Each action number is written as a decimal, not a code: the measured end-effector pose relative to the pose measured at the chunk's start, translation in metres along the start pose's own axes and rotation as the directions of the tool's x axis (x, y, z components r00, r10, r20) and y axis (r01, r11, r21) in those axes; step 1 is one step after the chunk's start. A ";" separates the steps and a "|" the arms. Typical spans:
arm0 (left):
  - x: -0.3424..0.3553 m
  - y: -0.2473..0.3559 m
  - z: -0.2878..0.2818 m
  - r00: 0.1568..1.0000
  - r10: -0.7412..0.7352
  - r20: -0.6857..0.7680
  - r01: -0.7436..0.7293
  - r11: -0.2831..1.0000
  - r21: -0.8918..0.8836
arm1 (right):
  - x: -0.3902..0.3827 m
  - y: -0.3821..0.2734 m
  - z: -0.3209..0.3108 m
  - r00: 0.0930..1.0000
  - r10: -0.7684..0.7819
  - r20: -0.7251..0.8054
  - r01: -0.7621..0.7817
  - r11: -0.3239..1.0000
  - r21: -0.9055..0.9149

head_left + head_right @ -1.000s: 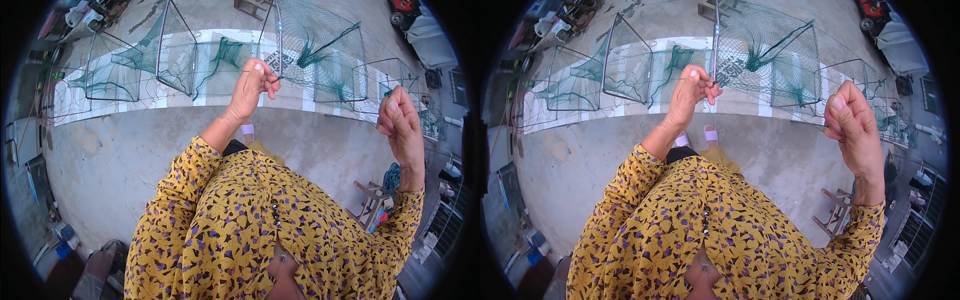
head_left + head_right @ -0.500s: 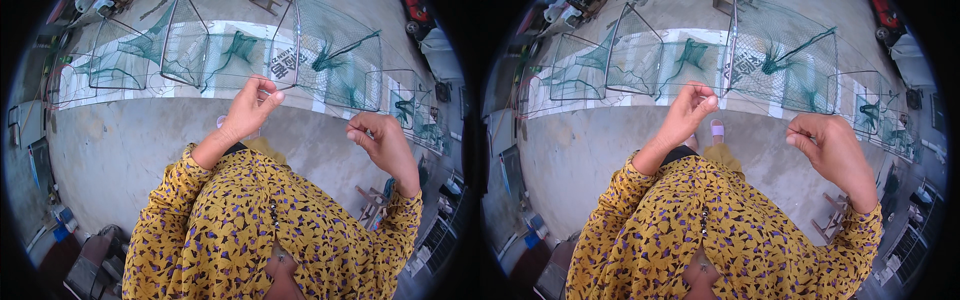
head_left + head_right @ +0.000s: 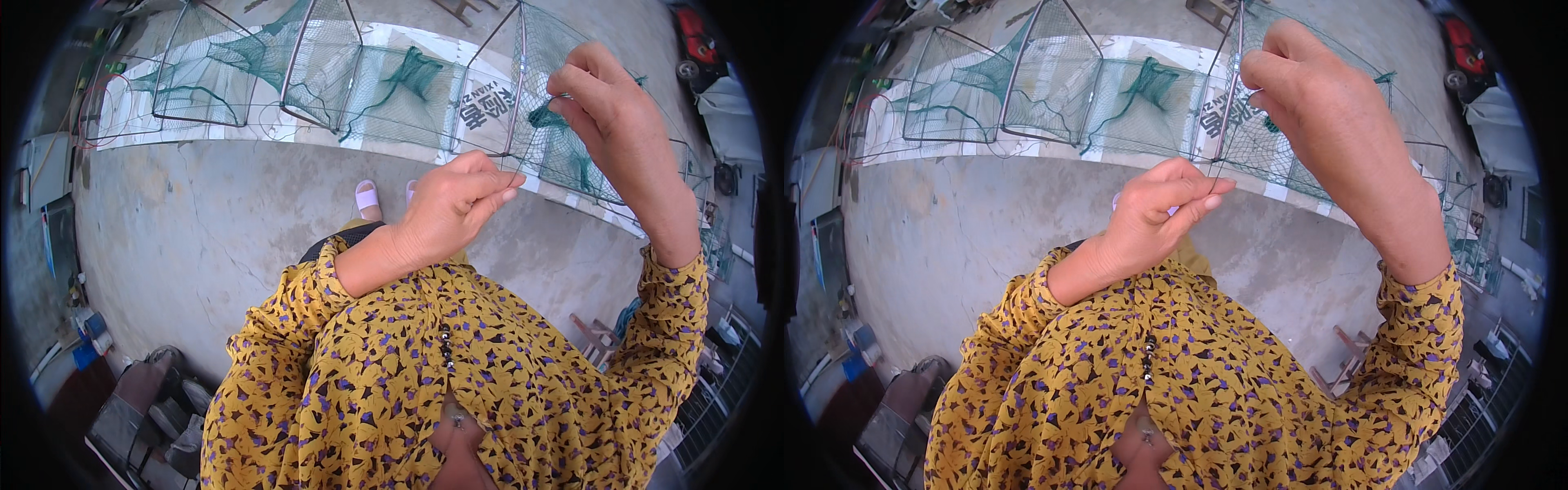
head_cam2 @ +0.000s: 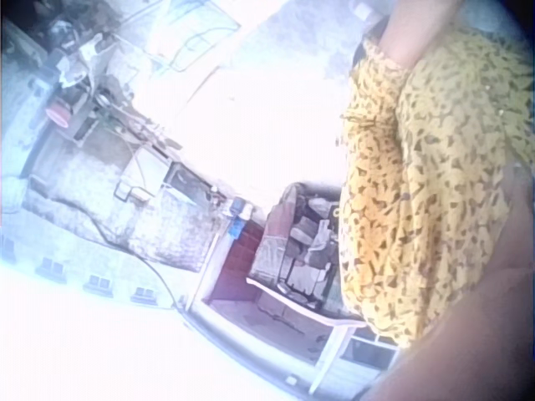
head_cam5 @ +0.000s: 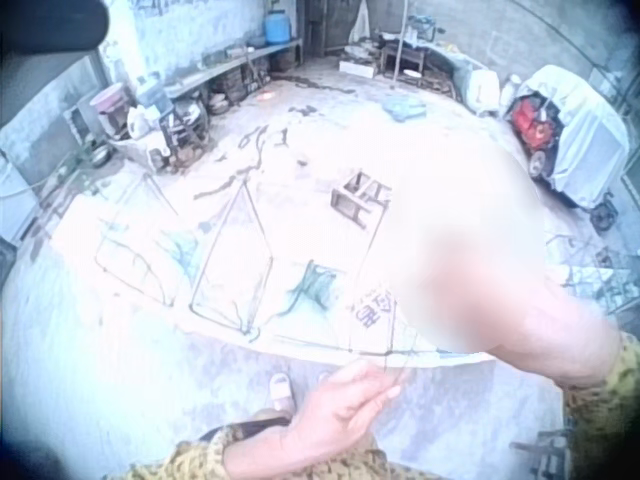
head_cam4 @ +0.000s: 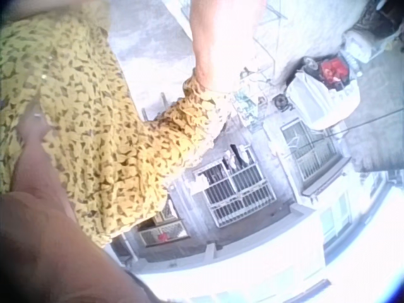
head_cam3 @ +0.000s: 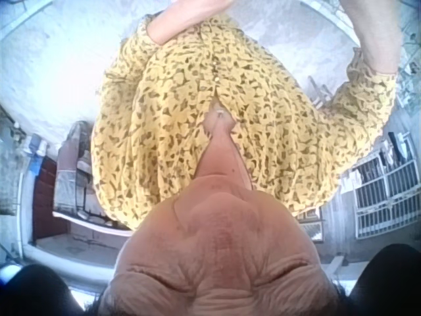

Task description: The person threads a thin line through the mesh of a green net and ties it to the metal frame of a collapsible fishing trap.

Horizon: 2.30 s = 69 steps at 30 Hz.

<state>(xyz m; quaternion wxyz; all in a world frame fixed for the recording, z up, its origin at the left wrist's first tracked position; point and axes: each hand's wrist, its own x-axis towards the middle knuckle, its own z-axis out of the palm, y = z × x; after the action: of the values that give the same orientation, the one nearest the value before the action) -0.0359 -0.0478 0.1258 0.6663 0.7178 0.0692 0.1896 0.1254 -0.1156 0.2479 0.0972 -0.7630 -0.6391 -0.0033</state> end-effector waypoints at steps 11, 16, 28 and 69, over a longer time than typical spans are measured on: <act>-0.012 -0.001 -0.003 0.998 -0.027 -0.063 0.029 0.999 0.038 | 0.019 -0.013 0.059 0.948 -0.318 0.024 0.315 0.921 -0.229; -0.016 -0.006 -0.001 0.998 -0.041 -0.050 0.042 0.999 0.024 | 0.019 -0.032 0.069 0.862 0.152 0.483 -0.210 0.975 0.067; -0.019 -0.020 0.001 1.000 -0.016 0.001 0.016 0.991 0.132 | 0.007 -0.029 0.082 0.904 0.182 0.386 -0.286 0.930 0.231; 0.008 -0.018 -0.042 0.917 0.147 0.371 -0.276 0.904 0.326 | -0.162 0.031 -0.026 0.613 0.782 0.113 -0.666 0.434 0.607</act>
<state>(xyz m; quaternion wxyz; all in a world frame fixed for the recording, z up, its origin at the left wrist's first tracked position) -0.0408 -0.0040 0.1115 0.4953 0.8557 -0.0907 0.1194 0.1289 -0.2824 0.2476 0.3814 -0.8862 -0.2021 0.1686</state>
